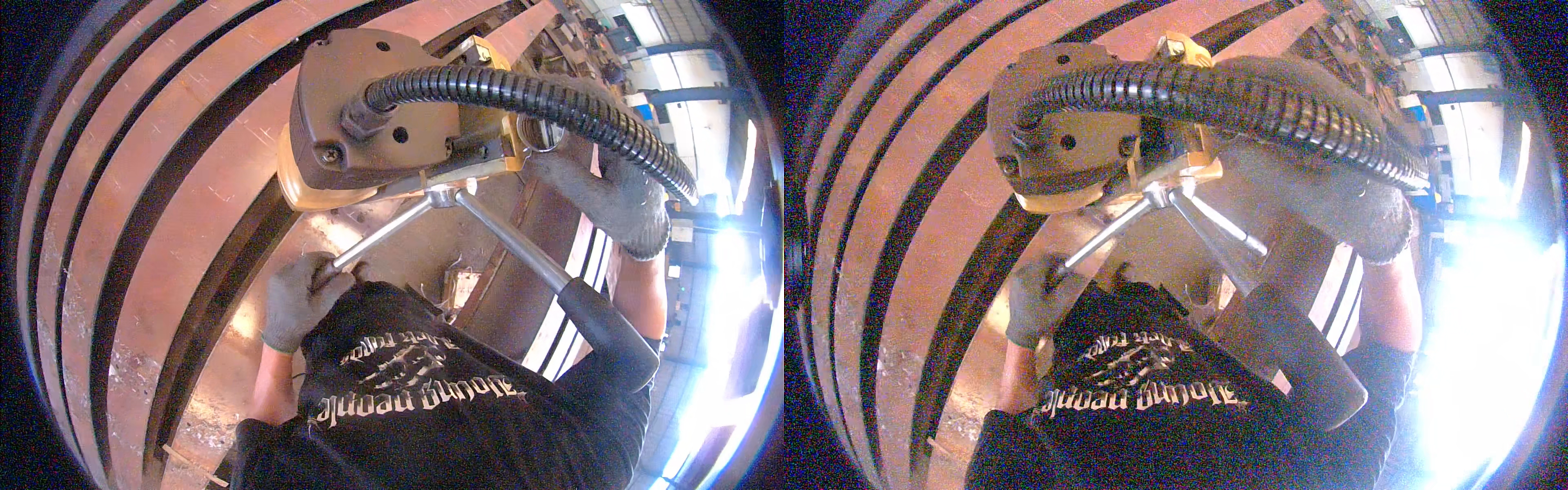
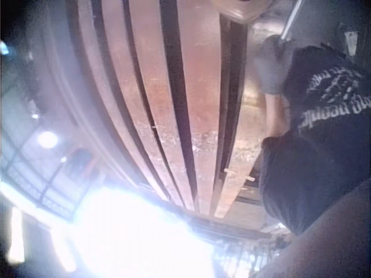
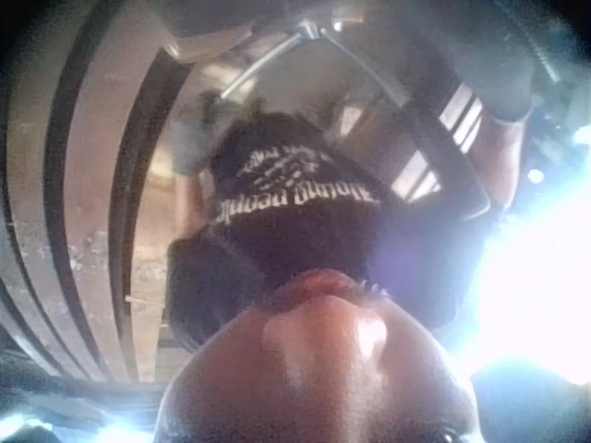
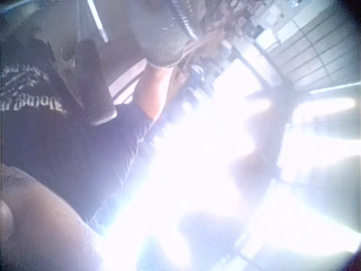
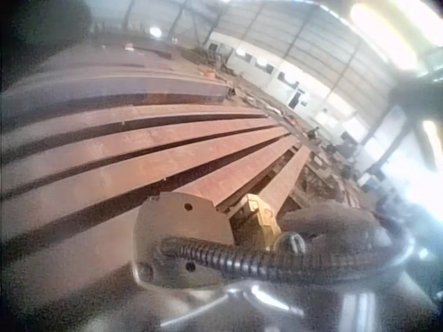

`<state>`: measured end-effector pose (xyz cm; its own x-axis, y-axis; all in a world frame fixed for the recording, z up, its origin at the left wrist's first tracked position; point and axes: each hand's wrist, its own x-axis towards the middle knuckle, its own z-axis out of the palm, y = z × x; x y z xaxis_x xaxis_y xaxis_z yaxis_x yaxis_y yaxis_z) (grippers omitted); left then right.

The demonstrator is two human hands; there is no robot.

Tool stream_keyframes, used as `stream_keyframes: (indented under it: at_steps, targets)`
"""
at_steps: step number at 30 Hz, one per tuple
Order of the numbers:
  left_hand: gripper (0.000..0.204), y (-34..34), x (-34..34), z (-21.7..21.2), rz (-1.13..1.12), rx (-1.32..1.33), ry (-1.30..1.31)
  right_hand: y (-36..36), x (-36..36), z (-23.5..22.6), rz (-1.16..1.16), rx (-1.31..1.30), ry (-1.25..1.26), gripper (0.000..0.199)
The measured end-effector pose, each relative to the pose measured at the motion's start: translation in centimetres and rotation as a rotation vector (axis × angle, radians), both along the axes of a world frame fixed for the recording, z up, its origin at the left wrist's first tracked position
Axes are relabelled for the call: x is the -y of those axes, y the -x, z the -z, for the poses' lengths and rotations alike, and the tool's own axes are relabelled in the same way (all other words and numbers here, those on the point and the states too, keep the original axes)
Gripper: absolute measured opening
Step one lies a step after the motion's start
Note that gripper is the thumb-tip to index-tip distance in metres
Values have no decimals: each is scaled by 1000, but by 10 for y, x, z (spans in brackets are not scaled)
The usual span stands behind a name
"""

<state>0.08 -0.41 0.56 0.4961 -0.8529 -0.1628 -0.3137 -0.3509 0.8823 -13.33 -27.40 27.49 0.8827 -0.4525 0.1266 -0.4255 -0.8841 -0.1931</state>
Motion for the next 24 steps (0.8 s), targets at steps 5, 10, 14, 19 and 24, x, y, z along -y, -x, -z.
stream_keyframes:
  at_steps: [5,10,14,19,24]
  targets:
    - [39,0,-2,3,-16,5,4,-10,-7,-11,-142,17,-102,56]
    - [39,1,-1,8,-15,29,16,-18,-13,-11,-132,-103,67,55]
    - [40,2,-2,11,-26,38,45,-22,-16,-17,-56,-177,13,54]
    - [40,4,-2,14,-49,30,73,-5,-14,-21,-40,-206,156,54]
    - [40,2,-1,8,-36,7,30,0,-3,0,-170,36,208,49]
